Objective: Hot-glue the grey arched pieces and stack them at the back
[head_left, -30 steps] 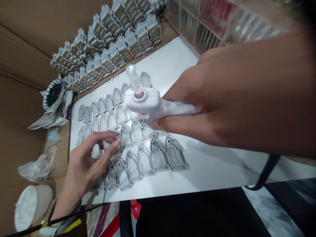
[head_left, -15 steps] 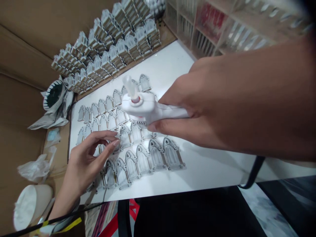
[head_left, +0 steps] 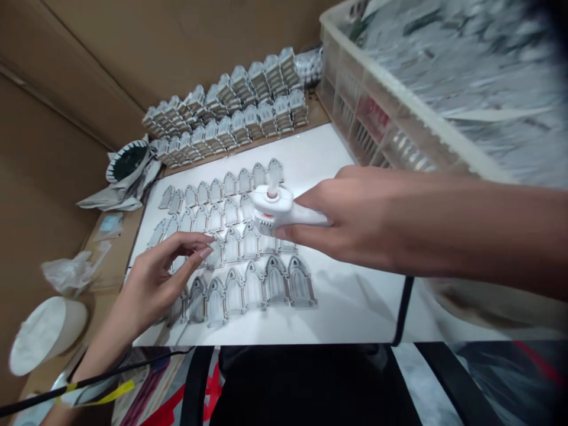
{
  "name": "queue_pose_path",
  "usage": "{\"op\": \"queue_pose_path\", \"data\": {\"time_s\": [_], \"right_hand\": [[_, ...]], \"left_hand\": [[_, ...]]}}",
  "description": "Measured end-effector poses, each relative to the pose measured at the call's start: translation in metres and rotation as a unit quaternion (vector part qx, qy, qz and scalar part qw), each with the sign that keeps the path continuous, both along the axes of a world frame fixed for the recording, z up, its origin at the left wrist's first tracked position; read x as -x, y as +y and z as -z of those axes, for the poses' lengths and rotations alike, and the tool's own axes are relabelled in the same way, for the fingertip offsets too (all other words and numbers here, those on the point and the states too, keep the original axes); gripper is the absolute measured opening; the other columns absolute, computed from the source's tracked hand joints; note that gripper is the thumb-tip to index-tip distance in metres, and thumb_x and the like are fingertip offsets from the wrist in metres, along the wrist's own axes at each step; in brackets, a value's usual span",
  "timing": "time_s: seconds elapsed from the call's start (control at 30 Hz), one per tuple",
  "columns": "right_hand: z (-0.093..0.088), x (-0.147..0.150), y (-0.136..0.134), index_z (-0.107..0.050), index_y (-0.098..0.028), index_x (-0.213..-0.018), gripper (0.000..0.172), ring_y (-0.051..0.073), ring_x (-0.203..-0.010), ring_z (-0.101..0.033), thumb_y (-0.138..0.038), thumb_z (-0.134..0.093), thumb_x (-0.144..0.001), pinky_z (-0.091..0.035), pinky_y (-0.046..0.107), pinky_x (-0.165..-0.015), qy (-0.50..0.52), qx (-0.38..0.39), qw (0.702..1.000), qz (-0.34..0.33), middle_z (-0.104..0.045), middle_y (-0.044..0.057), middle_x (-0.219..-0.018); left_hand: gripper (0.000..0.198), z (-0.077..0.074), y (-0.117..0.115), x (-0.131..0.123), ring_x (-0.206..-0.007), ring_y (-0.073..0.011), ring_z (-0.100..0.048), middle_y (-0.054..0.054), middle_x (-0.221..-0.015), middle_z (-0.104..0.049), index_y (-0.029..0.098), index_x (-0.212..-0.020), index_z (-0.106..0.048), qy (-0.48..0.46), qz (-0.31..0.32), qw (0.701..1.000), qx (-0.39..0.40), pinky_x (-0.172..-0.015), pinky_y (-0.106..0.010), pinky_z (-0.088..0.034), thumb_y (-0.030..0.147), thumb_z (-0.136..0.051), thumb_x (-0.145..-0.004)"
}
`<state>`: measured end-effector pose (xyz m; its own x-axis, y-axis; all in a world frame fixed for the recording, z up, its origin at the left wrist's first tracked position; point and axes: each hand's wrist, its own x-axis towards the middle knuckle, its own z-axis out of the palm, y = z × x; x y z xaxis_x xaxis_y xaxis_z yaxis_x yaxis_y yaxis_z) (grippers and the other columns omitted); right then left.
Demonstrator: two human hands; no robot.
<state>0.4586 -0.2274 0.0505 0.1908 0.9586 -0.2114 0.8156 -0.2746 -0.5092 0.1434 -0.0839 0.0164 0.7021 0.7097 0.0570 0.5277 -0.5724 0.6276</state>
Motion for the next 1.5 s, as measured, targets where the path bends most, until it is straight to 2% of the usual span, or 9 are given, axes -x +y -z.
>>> {"op": "queue_pose_path", "data": {"time_s": [0.07, 0.23, 0.4, 0.6, 0.77, 1.0, 1.13, 1.3, 1.5], "right_hand": [[-0.007, 0.001, 0.000, -0.080, -0.023, -0.087, 0.067, 0.034, -0.076, -0.076, -0.084, -0.056, -0.097, -0.049, 0.040, -0.062, -0.043, 0.035, 0.998, -0.039, -0.076, 0.015, -0.081], [-0.013, 0.003, 0.003, -0.079, -0.024, -0.093, 0.071, 0.031, -0.073, -0.071, -0.084, -0.043, -0.100, -0.043, 0.040, -0.059, -0.086, 0.059, 0.993, -0.056, -0.076, 0.014, -0.084], [-0.012, 0.004, 0.004, -0.079, -0.023, -0.099, 0.073, 0.033, -0.078, -0.071, -0.086, -0.043, -0.098, -0.042, 0.040, -0.059, -0.101, 0.057, 0.992, -0.046, -0.077, 0.017, -0.093], [-0.009, 0.004, 0.003, -0.078, -0.023, -0.097, 0.068, 0.033, -0.081, -0.070, -0.080, -0.042, -0.101, -0.043, 0.039, -0.061, -0.102, 0.037, 0.993, -0.055, -0.078, 0.018, -0.098], [-0.006, 0.002, 0.004, -0.075, -0.025, -0.088, 0.067, 0.031, -0.073, -0.069, -0.081, -0.041, -0.102, -0.043, 0.040, -0.060, -0.094, 0.044, 0.993, -0.058, -0.078, 0.015, -0.093], [-0.008, 0.003, 0.004, -0.071, -0.027, -0.086, 0.068, 0.030, -0.071, -0.068, -0.086, -0.040, -0.101, -0.045, 0.042, -0.059, -0.100, 0.060, 0.992, -0.046, -0.077, 0.014, -0.091], [-0.009, 0.002, 0.005, -0.069, -0.026, -0.086, 0.067, 0.028, -0.067, -0.066, -0.084, -0.039, -0.102, -0.044, 0.041, -0.058, -0.102, 0.064, 0.991, -0.052, -0.077, 0.014, -0.092], [-0.004, -0.001, 0.005, -0.066, -0.026, -0.081, 0.070, 0.024, -0.062, -0.063, -0.086, -0.038, -0.103, -0.041, 0.038, -0.055, -0.092, 0.062, 0.993, -0.039, -0.074, 0.010, -0.084], [0.002, 0.004, 0.011, -0.053, -0.025, -0.069, 0.080, 0.016, -0.050, -0.047, -0.102, -0.046, -0.090, -0.030, 0.034, -0.048, 0.002, 0.094, 0.995, 0.022, -0.059, 0.002, -0.063]], "left_hand": [[0.027, -0.001, -0.002, 0.002, -0.100, -0.0210, -0.077, -0.005, -0.115, -0.082, 0.028, -0.119, -0.080, 0.003, -0.001, 1.000, -0.012, -0.088, -0.030, -0.064, 0.049, -0.077, -0.103], [0.034, 0.009, -0.007, 0.005, -0.099, -0.0224, -0.076, -0.005, -0.120, -0.081, 0.030, -0.133, -0.074, 0.056, -0.006, 0.995, -0.078, -0.063, -0.027, -0.055, 0.051, -0.069, -0.107], [0.033, 0.024, -0.012, -0.003, -0.113, -0.0249, -0.074, -0.002, -0.119, -0.082, 0.031, -0.141, -0.067, 0.094, 0.014, 0.986, -0.140, -0.095, -0.037, -0.057, 0.042, -0.064, -0.110], [0.034, 0.035, -0.017, -0.007, -0.116, -0.0287, -0.072, -0.005, -0.123, -0.081, 0.030, -0.145, -0.064, 0.144, 0.007, 0.964, -0.223, -0.094, -0.039, -0.056, 0.036, -0.060, -0.112], [0.033, 0.032, -0.023, -0.013, -0.085, -0.0297, -0.073, -0.008, -0.098, -0.078, 0.026, -0.141, -0.072, 0.195, 0.025, 0.907, -0.373, -0.075, -0.040, -0.054, 0.032, -0.058, -0.112], [0.029, 0.029, -0.026, -0.021, -0.087, -0.0290, -0.075, -0.009, -0.088, -0.077, 0.024, -0.131, -0.077, 0.222, 0.056, 0.861, -0.454, -0.073, -0.037, -0.051, 0.023, -0.057, -0.111], [0.026, 0.032, -0.023, -0.018, -0.085, -0.0292, -0.072, -0.007, -0.086, -0.075, 0.020, -0.125, -0.075, 0.191, 0.069, 0.871, -0.448, -0.070, -0.038, -0.049, 0.020, -0.053, -0.111], [0.024, 0.038, -0.018, -0.014, -0.103, -0.0279, -0.070, -0.008, -0.114, -0.077, 0.016, -0.134, -0.064, 0.136, 0.092, 0.922, -0.350, -0.087, -0.041, -0.053, 0.020, -0.051, -0.114], [0.028, 0.043, -0.015, -0.009, -0.111, -0.0251, -0.066, -0.007, -0.117, -0.074, 0.017, -0.141, -0.061, 0.081, 0.087, 0.947, -0.299, -0.096, -0.039, -0.049, 0.019, -0.056, -0.114]]}}
